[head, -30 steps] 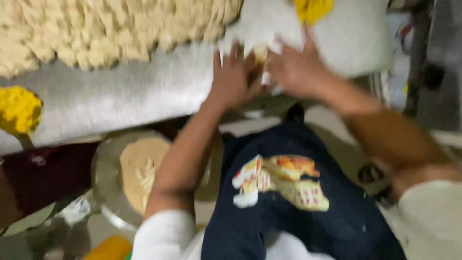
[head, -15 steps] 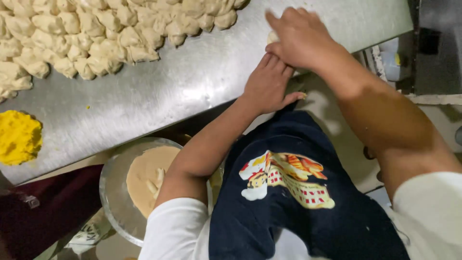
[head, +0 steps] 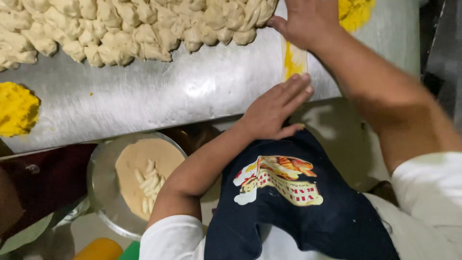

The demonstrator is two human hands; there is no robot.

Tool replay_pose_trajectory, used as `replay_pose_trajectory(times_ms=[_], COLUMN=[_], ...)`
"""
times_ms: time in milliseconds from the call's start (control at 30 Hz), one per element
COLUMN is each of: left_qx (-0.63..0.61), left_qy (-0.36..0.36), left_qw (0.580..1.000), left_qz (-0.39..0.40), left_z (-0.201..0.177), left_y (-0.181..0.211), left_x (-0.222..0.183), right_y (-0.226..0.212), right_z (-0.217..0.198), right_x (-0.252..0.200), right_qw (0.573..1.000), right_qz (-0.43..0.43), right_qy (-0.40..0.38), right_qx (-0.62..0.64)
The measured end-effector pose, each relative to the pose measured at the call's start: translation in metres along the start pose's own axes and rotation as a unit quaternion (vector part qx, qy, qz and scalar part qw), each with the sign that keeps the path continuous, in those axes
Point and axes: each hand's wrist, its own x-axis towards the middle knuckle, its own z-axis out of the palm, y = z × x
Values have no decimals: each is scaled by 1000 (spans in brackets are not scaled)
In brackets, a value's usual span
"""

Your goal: Flattening small dough portions, adding yellow filling, and rolling them into buns on a metal table.

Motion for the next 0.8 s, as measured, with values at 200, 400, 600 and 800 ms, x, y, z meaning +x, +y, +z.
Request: replay_pose_trajectory(times_ms=[200, 400, 600, 800], left_qx=[-40, 81, -53, 56], left_qy=[247, 108, 120, 353], left_qw=[956, 967, 989, 854], left_qz=[-155, -217, -73, -379], left_z=[2, 9, -21, -61], left_y=[-21, -43, -7, 27], left_x=[-40, 5, -60, -246], right_y=[-108, -90, -121, 7], right_z=[-68, -79, -104, -85], right_x=[-138, -133, -193, -210], right_qw=[984, 990, 984, 960], right_qz=[53, 97, 46, 218], right_qy=[-94, 57, -50, 84], right_qx=[142, 87, 163, 154])
